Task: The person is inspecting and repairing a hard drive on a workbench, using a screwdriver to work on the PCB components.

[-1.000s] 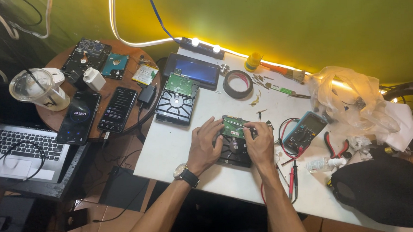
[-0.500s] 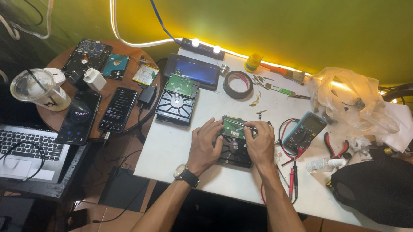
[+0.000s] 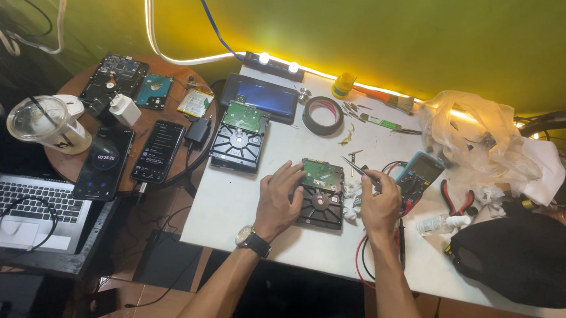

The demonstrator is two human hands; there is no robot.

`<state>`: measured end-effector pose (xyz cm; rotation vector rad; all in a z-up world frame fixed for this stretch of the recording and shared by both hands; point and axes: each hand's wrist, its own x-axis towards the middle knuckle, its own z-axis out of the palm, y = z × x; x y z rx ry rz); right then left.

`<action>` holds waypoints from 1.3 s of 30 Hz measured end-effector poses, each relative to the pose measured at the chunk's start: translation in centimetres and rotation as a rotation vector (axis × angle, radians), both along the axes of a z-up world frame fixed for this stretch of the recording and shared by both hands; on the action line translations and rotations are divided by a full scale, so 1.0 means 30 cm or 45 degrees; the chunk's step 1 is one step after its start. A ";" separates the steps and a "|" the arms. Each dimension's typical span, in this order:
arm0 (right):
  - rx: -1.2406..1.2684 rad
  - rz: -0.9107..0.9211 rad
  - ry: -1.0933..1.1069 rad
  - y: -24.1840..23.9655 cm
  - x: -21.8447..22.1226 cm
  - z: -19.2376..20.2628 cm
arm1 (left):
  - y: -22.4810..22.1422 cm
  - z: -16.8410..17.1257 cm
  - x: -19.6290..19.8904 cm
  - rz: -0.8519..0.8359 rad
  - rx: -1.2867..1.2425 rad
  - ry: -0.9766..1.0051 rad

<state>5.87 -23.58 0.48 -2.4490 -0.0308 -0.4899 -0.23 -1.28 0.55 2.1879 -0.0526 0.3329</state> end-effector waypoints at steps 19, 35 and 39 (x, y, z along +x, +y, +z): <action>-0.506 -0.241 0.208 -0.068 0.035 -0.080 | -0.008 -0.049 0.022 -0.088 0.127 0.066; -0.173 0.184 0.483 -0.046 -0.017 0.029 | -0.015 -0.099 0.036 -0.006 0.013 -0.137; -0.141 0.302 0.513 -0.050 -0.056 0.037 | -0.014 -0.092 0.031 -0.007 -0.005 -0.112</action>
